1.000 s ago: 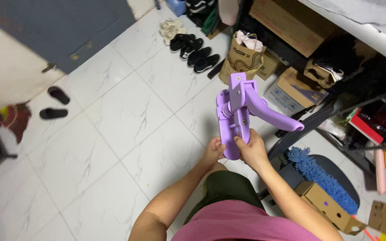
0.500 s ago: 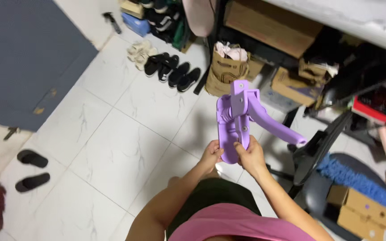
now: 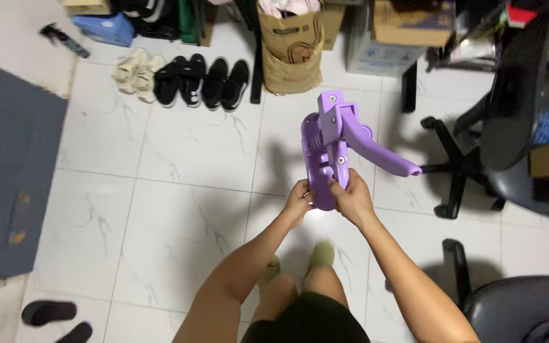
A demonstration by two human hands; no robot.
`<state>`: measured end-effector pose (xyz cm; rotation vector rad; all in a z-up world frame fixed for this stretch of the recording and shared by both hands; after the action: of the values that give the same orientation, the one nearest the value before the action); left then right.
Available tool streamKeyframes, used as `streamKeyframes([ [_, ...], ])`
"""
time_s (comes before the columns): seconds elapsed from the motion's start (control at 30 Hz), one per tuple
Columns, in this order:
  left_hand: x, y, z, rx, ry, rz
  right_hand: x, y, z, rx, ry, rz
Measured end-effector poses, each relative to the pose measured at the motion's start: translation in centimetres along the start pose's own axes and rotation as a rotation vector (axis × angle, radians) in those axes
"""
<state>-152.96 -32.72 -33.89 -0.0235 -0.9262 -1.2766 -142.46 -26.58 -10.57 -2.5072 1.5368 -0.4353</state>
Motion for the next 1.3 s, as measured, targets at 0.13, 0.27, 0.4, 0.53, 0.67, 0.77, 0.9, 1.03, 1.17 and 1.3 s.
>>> streamKeyframes([
  [0.13, -5.1, -3.4, -6.0, -0.052, -0.046, -0.013, -0.1, 2.0, 7.8, 0.034, -0.024, 0.039],
  [0.27, -12.1, -6.4, -13.6, -0.084, -0.076, -0.009, -1.1, 3.2, 16.4, 0.148, -0.181, 0.088],
  [0.4, -19.2, -9.6, -20.0, -0.098, -0.070, -0.103, -2.6, 4.6, 26.8, 0.031, -0.010, 0.130],
  [0.53, -26.6, -12.7, -25.5, -0.070, -0.099, -0.153, -4.8, 6.1, 34.7, 0.045, 0.024, 0.175],
  [0.67, -32.6, -14.8, -30.8, -0.082, -0.173, -0.151, -6.6, 7.0, 41.5, 0.051, 0.037, 0.200],
  [0.77, -35.0, -15.8, -32.5, -0.072, -0.114, -0.196, -7.6, 7.6, 45.3, 0.025, 0.018, 0.199],
  [0.9, -36.2, -16.4, -34.2, -0.069, -0.163, -0.207, -8.0, 8.1, 48.7, 0.028, 0.035, 0.217],
  [1.03, -36.1, -16.1, -35.5, -0.113, -0.218, -0.185, -7.5, 7.6, 50.3, 0.008, 0.054, 0.231],
  [1.17, -34.7, -14.6, -34.2, -0.217, -0.173, -0.192, -6.1, 5.9, 49.5, -0.026, 0.104, 0.284],
  [1.3, -30.7, -11.0, -31.4, -0.158, -0.208, -0.248, -3.8, 3.0, 45.6, -0.074, 0.170, 0.355],
])
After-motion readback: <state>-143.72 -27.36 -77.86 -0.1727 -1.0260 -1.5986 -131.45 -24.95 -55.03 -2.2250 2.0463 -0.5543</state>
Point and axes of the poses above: each hand's wrist, its own x-axis away from the middle knuckle, its own y-axis out of the palm, z = x × y, the point moved 9 cm from there along -x, towards the middle knuckle, and after that the axes turned 12 degrees about -y, right-handed, at the moved point
